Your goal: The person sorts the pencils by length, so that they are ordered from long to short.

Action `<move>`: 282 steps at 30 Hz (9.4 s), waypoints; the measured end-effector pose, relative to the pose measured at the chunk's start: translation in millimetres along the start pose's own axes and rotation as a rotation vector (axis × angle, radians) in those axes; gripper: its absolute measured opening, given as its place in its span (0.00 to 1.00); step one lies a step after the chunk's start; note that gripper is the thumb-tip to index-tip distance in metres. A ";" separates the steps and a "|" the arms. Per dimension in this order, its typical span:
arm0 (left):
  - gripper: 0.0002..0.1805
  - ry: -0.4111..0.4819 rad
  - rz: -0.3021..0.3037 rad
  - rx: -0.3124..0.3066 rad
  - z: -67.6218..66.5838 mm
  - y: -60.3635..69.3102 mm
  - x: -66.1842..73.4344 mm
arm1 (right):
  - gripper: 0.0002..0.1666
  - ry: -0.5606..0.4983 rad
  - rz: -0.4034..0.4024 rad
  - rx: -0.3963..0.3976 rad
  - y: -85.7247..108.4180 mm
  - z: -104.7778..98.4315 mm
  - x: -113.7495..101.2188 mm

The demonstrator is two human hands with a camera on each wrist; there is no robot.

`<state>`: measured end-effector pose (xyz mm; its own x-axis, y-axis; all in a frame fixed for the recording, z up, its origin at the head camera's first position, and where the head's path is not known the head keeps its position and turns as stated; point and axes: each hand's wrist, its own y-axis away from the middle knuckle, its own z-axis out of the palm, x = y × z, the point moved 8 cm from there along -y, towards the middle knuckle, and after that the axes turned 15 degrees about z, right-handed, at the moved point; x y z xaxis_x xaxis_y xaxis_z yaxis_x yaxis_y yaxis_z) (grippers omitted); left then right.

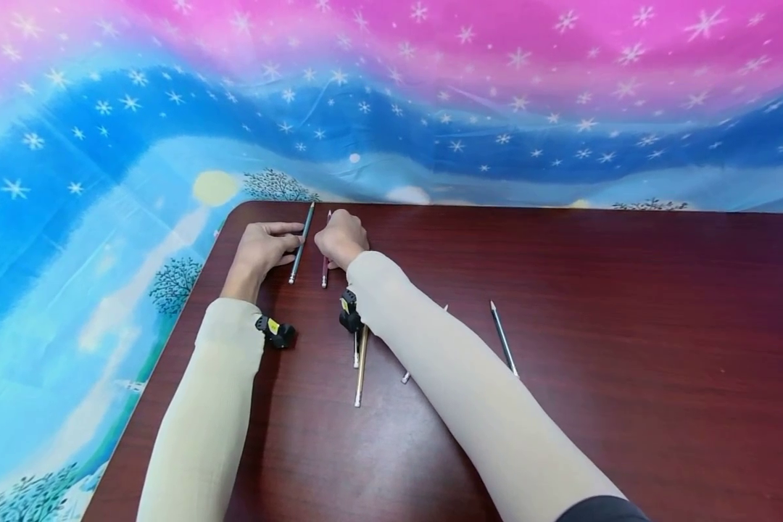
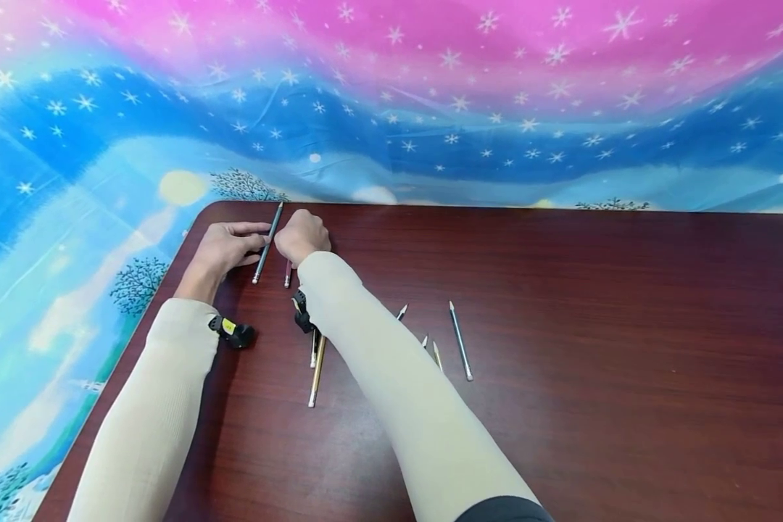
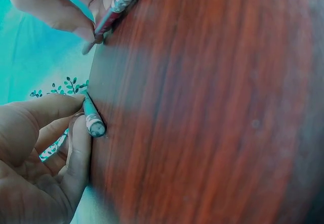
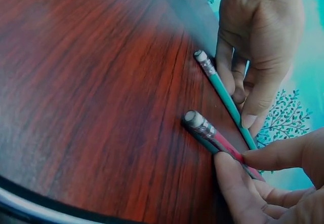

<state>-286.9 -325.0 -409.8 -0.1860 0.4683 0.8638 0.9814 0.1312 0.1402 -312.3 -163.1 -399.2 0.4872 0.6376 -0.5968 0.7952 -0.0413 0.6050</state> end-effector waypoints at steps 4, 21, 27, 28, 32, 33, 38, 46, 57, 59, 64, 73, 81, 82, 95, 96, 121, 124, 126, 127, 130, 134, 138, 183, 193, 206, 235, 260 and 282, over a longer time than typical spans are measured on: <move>0.22 0.002 -0.003 -0.001 0.5 0.3 0.0 | 0.08 0.025 0.000 0.031 -0.3 -1.4 0.2; 0.22 0.017 0.017 0.000 0.3 -0.2 -0.4 | 0.03 -0.209 -0.039 -0.078 -7.4 -0.8 9.3; 0.23 0.015 0.025 -0.005 0.0 0.1 -0.5 | 0.04 -0.214 -0.034 -0.047 -6.5 1.0 7.3; 0.23 0.015 0.025 -0.006 0.0 0.2 -0.6 | 0.04 -0.208 -0.035 -0.043 -6.4 1.6 6.8; 0.22 0.016 0.025 -0.008 0.2 0.5 0.1 | 0.02 -0.198 -0.029 -0.033 -6.6 3.5 5.6; 0.22 0.014 0.023 -0.008 0.2 0.7 0.1 | 0.02 -0.197 -0.027 -0.033 -6.7 4.0 5.3; 0.22 0.013 0.011 -0.008 0.4 0.8 -0.1 | 0.03 -0.199 -0.030 -0.043 -7.5 7.2 3.9; 0.22 0.002 0.011 0.002 0.0 0.7 -0.5 | 0.04 -0.203 -0.062 -0.030 -6.7 8.1 1.9; 0.22 0.008 0.003 0.005 -0.5 0.2 -1.0 | 0.08 -0.256 -0.077 -0.053 -6.6 9.0 1.9; 0.22 0.014 0.000 0.005 0.0 0.3 -1.6 | 0.08 -0.255 -0.075 -0.050 -7.3 9.5 2.1; 0.22 0.026 0.000 0.003 1.4 0.3 -2.2 | 0.07 -0.251 -0.072 -0.040 -9.3 10.2 2.0; 0.21 0.024 0.017 0.011 0.5 0.8 -1.1 | 0.08 -0.258 -0.082 -0.035 -10.2 10.7 1.2; 0.21 0.017 0.014 0.012 0.0 0.6 -0.6 | 0.06 -0.294 -0.088 -0.034 -7.2 8.7 2.1; 0.21 0.015 0.015 0.012 0.2 0.5 -0.5 | 0.06 -0.293 -0.087 -0.034 -7.1 8.6 2.3; 0.20 -0.001 0.018 0.021 -0.6 1.2 -1.7 | 0.06 -0.308 -0.065 -0.045 -8.4 10.4 4.3; 0.20 -0.002 0.018 0.021 -0.6 1.1 -1.6 | 0.06 -0.304 -0.067 -0.045 -8.4 10.4 4.0; 0.20 -0.001 0.021 0.031 -0.3 0.5 -2.1 | 0.07 -0.245 -0.066 -0.010 -8.5 9.4 2.5; 0.20 0.001 0.016 0.033 -0.4 0.9 -2.3 | 0.07 -0.249 -0.067 -0.007 -8.6 9.6 2.4; 0.20 0.000 0.015 0.033 -0.5 1.1 -2.3 | 0.07 -0.250 -0.067 -0.004 -8.6 9.6 2.5; 0.20 -0.001 0.015 0.032 -0.5 1.1 -2.2 | 0.07 -0.251 -0.067 -0.001 -8.5 9.3 2.5; 0.20 0.000 0.016 0.029 0.0 1.3 -1.4 | 0.07 -0.246 -0.070 0.003 -8.0 8.4 2.4; 0.20 0.001 0.018 0.028 0.4 1.2 -0.2 | 0.07 -0.241 -0.072 0.000 -7.8 7.3 2.3; 0.20 -0.001 0.021 0.023 0.5 0.8 0.0 | 0.09 -0.268 -0.069 -0.013 -9.1 7.2 3.0; 0.24 -0.052 0.270 -0.010 9.2 99.7 45.6 | 0.15 -0.162 -0.205 -0.275 63.4 -78.7 51.8; 0.23 0.080 0.262 -0.166 45.2 135.2 45.2 | 0.15 -0.155 -0.192 -0.269 73.5 -96.8 95.9; 0.21 0.191 0.193 -0.300 81.9 171.2 38.8 | 0.12 -0.169 -0.173 -0.290 91.2 -102.2 153.1; 0.21 0.090 0.200 -0.352 102.9 181.3 50.1 | 0.08 -0.134 -0.179 -0.253 89.7 -92.3 184.7; 0.20 0.039 0.257 -0.286 97.1 177.8 47.6 | 0.18 0.311 -0.278 0.095 87.9 -91.5 171.1; 0.22 -0.124 0.274 -0.283 112.6 173.7 54.4 | 0.12 0.325 -0.332 0.132 86.8 -93.5 165.7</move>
<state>-131.9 -178.3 -393.0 0.0970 0.5568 0.8250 0.9664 -0.2508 0.0556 -196.4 10.9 -396.3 0.0777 0.8393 -0.5381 0.9378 0.1217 0.3252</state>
